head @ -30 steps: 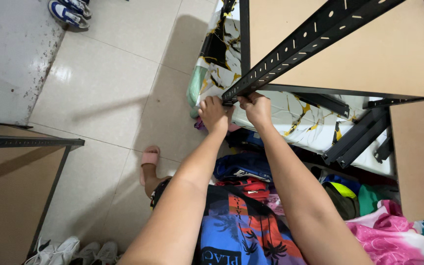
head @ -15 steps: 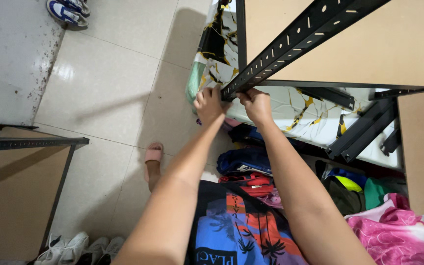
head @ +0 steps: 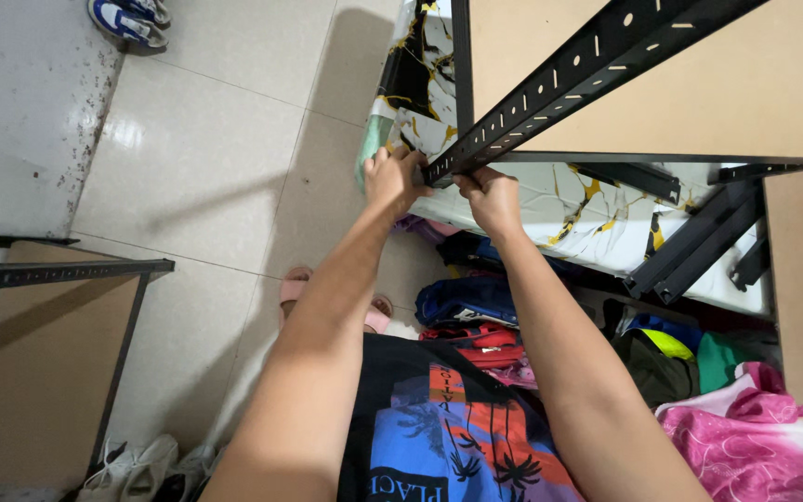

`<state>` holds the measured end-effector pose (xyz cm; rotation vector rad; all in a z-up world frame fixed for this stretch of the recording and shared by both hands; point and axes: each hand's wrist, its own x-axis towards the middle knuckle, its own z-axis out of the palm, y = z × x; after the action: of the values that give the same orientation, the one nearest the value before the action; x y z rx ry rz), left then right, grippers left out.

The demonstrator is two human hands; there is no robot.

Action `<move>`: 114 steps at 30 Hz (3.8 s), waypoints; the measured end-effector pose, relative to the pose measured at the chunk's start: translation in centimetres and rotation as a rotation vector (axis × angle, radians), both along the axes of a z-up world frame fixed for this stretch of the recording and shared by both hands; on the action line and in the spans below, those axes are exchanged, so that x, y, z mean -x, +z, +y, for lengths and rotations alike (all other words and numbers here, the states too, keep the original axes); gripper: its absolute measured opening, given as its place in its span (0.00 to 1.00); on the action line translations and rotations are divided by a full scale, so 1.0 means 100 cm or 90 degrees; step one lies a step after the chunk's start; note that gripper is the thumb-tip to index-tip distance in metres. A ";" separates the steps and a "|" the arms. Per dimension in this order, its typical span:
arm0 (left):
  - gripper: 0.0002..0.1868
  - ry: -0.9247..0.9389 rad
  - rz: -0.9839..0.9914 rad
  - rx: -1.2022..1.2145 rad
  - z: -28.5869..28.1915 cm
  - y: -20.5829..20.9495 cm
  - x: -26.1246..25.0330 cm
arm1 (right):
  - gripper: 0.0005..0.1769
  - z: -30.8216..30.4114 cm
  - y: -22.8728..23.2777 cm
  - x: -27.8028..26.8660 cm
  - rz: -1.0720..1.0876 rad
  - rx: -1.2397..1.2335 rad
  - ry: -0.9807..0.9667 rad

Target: The person assembles a metal shelving unit by hand, connecting vertical and horizontal metal bars and placing cardboard sheets as shelves. The person adjusts the frame and positions the shelves to complete the structure.

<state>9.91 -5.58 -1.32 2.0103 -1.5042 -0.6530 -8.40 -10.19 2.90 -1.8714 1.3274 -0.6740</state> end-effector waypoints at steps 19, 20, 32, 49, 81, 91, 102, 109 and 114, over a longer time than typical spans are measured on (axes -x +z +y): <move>0.32 -0.038 -0.021 0.104 0.004 -0.020 0.001 | 0.10 -0.012 -0.009 0.011 0.166 0.145 0.109; 0.33 -0.038 -0.020 0.101 0.004 -0.018 0.002 | 0.10 -0.013 -0.012 0.012 0.165 0.148 0.109; 0.27 -0.114 -0.060 0.122 -0.012 -0.026 -0.008 | 0.12 -0.030 -0.017 0.018 0.218 0.248 0.191; 0.33 -0.122 -0.077 0.099 -0.010 -0.024 -0.005 | 0.09 -0.012 -0.029 0.012 0.188 0.233 0.130; 0.19 0.326 1.101 0.030 -0.016 -0.160 0.065 | 0.20 -0.004 -0.009 -0.020 -0.037 -0.241 -0.027; 0.18 0.320 1.062 0.032 -0.008 -0.123 0.062 | 0.17 -0.010 -0.008 -0.023 0.029 -0.121 0.017; 0.28 0.321 1.019 0.080 -0.005 -0.101 0.082 | 0.20 -0.008 0.001 -0.027 0.105 -0.162 -0.015; 0.17 0.344 1.053 0.058 -0.014 -0.104 0.088 | 0.19 -0.012 -0.007 -0.023 0.032 -0.098 0.056; 0.23 0.362 1.103 0.021 -0.016 -0.127 0.083 | 0.20 -0.014 -0.010 -0.023 0.143 -0.080 0.054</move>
<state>1.58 -7.17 -13.98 0.9258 0.0939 -1.4375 -6.12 -11.63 1.92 -1.9316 1.3869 -0.3359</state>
